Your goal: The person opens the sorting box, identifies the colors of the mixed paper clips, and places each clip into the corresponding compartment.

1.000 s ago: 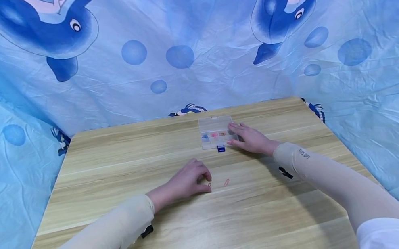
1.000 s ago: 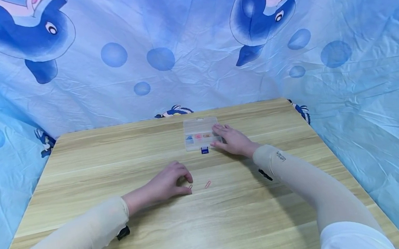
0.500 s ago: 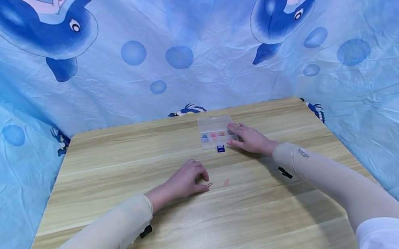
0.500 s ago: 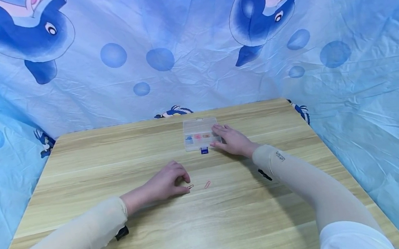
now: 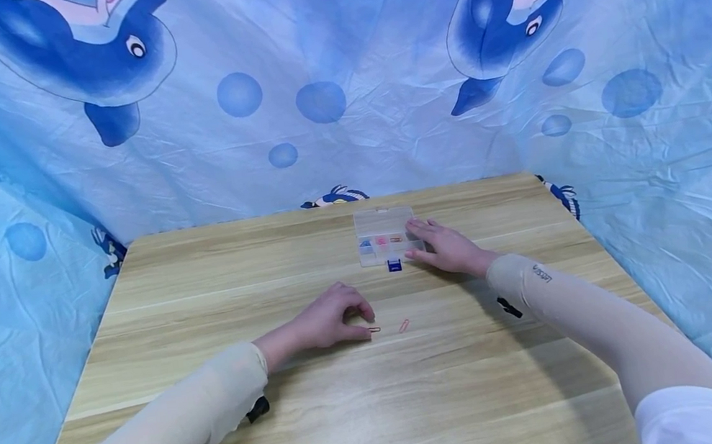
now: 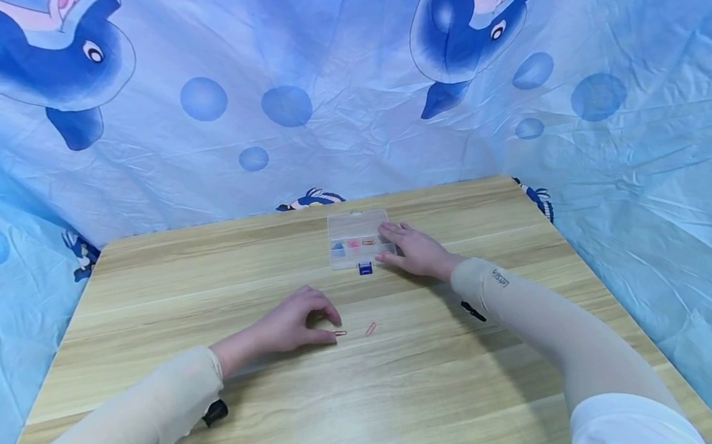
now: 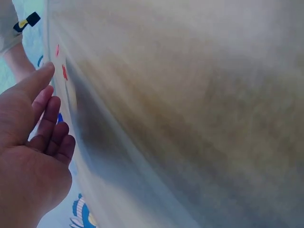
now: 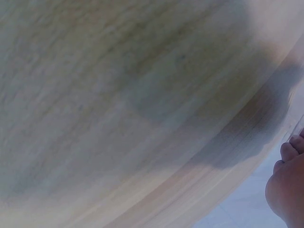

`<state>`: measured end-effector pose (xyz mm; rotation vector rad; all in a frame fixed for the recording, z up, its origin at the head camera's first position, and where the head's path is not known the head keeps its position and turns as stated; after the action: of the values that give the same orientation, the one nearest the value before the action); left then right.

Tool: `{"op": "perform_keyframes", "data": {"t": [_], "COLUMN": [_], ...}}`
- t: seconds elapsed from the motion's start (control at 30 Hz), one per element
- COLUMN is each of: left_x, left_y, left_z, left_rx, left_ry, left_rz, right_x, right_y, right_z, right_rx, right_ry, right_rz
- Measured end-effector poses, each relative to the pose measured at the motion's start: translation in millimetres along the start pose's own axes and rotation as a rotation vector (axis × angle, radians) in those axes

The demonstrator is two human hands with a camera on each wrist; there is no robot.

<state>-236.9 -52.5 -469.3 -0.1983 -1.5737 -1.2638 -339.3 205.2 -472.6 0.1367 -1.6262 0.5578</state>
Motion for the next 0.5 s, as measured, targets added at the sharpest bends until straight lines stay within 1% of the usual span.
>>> {"op": "perform_keyframes", "data": {"t": [0.1,0.27,0.5], "left_x": [-1.3,-3.6,-4.6], "left_y": [2.0,1.8,0.4], "left_z": [-0.8,-1.3,-1.7], "left_rx": [-0.009,0.001,0.015], "left_ry": [0.010,0.039,0.041], "left_rz": [0.003,0.022,0.029], "right_x": [0.3,-0.1,-0.8], "right_y": [0.3,0.5,-0.9], "right_z": [-0.3,0.2,0.7], "right_rx": [0.001,0.003,0.002], "right_ry": [0.008,0.008,-0.001], "right_rz": [0.002,0.002,0.006]}}
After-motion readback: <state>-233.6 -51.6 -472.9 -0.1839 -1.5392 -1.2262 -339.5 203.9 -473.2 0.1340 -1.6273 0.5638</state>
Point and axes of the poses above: each hand's wrist, its own z-axis towards the middle knuckle, its own x-axis out of the back of the hand, y = z × x, the point moved 6 cm from there along z, towards the middle knuckle, and after that the axes turned 3 degrees about -x, right-handed, at the moved point
